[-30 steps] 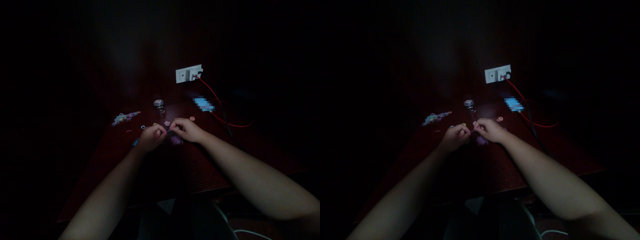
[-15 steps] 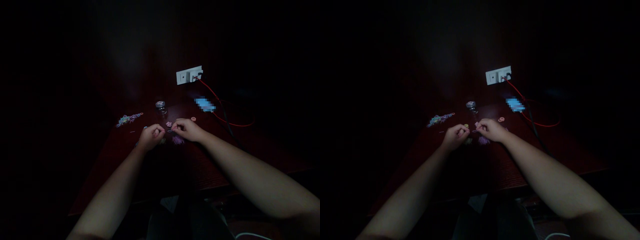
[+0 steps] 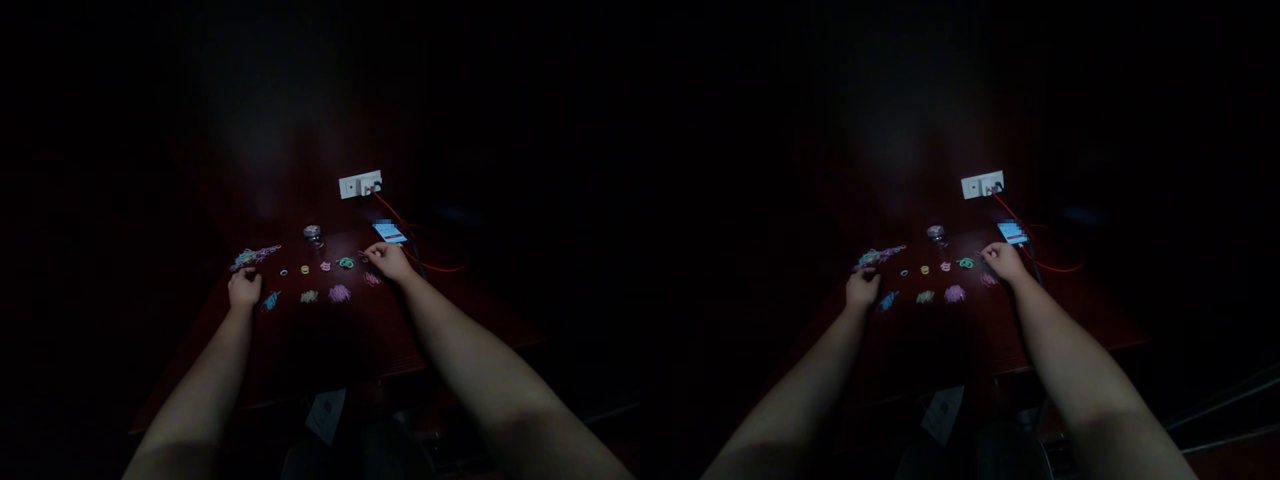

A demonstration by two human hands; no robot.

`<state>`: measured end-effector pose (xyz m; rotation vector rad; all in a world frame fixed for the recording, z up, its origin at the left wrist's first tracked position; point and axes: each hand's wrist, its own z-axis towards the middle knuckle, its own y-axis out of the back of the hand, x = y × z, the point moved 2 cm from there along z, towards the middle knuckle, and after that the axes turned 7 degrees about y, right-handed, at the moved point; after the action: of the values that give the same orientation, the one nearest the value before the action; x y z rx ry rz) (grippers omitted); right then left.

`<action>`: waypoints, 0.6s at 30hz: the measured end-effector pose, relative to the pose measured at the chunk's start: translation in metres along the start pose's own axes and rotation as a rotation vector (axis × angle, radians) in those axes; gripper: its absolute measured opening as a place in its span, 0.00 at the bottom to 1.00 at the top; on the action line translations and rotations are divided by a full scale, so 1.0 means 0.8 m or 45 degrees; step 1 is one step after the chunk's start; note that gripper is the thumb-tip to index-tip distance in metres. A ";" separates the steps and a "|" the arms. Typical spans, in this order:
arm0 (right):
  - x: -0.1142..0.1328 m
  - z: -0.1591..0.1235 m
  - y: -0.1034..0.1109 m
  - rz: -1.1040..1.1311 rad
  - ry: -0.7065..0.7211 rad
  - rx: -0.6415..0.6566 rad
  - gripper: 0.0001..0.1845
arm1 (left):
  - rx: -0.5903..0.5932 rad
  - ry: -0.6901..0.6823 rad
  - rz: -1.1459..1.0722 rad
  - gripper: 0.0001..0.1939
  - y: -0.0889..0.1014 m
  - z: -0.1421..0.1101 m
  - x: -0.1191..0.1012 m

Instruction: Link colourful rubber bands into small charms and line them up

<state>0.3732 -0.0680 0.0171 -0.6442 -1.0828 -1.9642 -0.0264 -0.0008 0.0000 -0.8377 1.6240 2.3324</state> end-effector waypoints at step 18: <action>-0.024 -0.020 0.034 0.311 -0.369 0.319 0.10 | 0.063 0.038 0.127 0.13 -0.010 -0.002 -0.004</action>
<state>0.4055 -0.0830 0.0077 -0.8946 -1.3311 -1.5273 -0.0195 0.0019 -0.0051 -0.8030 1.7667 2.3455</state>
